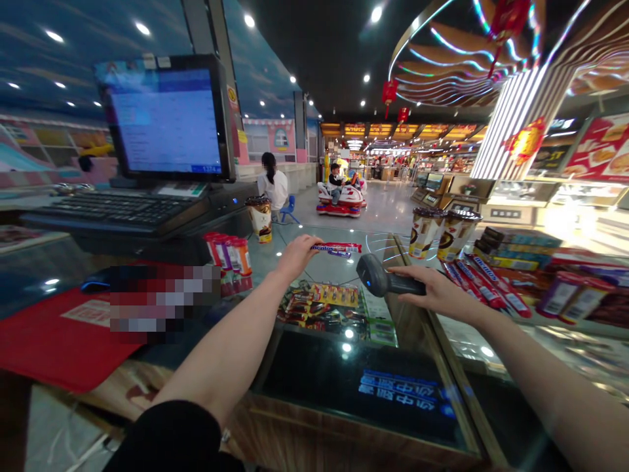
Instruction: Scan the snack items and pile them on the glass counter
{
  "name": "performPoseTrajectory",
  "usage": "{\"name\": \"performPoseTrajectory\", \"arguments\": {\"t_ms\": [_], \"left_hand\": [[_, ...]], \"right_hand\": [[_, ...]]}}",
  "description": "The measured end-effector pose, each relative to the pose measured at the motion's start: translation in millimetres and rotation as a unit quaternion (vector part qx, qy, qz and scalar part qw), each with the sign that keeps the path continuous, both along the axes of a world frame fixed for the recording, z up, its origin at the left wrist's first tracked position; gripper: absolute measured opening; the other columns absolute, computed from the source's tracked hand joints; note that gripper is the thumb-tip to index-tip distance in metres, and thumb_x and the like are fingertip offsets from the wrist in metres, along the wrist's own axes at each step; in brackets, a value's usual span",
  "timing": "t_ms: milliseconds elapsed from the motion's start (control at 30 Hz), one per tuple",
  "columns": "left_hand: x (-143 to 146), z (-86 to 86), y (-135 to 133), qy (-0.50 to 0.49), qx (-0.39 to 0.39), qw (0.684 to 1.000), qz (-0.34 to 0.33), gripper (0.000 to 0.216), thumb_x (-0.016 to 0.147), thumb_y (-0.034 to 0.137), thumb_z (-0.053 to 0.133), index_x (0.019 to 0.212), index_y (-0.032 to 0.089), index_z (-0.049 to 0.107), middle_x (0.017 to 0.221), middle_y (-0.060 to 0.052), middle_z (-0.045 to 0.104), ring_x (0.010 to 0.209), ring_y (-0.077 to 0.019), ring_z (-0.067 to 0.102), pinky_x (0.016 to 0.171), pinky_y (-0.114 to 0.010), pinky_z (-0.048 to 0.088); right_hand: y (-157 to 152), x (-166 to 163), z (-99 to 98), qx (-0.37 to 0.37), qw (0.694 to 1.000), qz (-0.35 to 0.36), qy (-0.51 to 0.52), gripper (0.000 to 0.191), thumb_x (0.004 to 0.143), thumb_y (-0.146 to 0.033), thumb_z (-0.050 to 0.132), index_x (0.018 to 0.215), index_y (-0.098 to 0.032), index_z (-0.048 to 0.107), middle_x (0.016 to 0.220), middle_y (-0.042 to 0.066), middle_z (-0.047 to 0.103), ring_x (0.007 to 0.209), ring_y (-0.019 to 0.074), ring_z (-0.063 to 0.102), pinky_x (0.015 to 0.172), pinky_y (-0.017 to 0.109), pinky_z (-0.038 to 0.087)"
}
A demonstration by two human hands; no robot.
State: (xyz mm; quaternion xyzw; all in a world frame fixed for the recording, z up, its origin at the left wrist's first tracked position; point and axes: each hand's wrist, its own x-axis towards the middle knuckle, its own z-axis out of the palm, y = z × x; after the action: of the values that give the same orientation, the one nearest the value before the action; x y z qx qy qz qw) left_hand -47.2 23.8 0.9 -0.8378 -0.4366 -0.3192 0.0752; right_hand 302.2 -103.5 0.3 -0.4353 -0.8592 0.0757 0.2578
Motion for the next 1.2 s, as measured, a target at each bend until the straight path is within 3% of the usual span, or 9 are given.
{"name": "performPoseTrajectory", "arguments": {"t_ms": [900,1200], "left_hand": [[1.8,1.8,-2.6,0.006,-0.017,1.000,0.009,0.024,0.089,0.021,0.062,0.113,0.023,0.067,0.106,-0.006,0.065,0.102,-0.0217,0.060,0.089,-0.033,0.047],[1.4,1.5,-2.7,0.007,-0.016,1.000,0.005,0.023,0.090,0.023,0.060,0.113,0.023,0.066,0.106,-0.007,0.065,0.103,-0.0222,0.060,0.090,-0.035,0.047]], "right_hand": [[-1.1,-2.8,-0.2,0.014,1.000,-0.006,-0.025,0.052,0.085,-0.045,0.066,0.133,-0.027,0.057,0.125,0.009,0.066,0.112,0.0299,0.061,0.095,0.048,0.046],[5.9,-2.3,-13.5,0.011,0.999,0.005,-0.031,0.059,0.082,-0.045,0.070,0.137,-0.028,0.054,0.123,0.009,0.066,0.110,0.0284,0.061,0.096,0.047,0.045]]}}
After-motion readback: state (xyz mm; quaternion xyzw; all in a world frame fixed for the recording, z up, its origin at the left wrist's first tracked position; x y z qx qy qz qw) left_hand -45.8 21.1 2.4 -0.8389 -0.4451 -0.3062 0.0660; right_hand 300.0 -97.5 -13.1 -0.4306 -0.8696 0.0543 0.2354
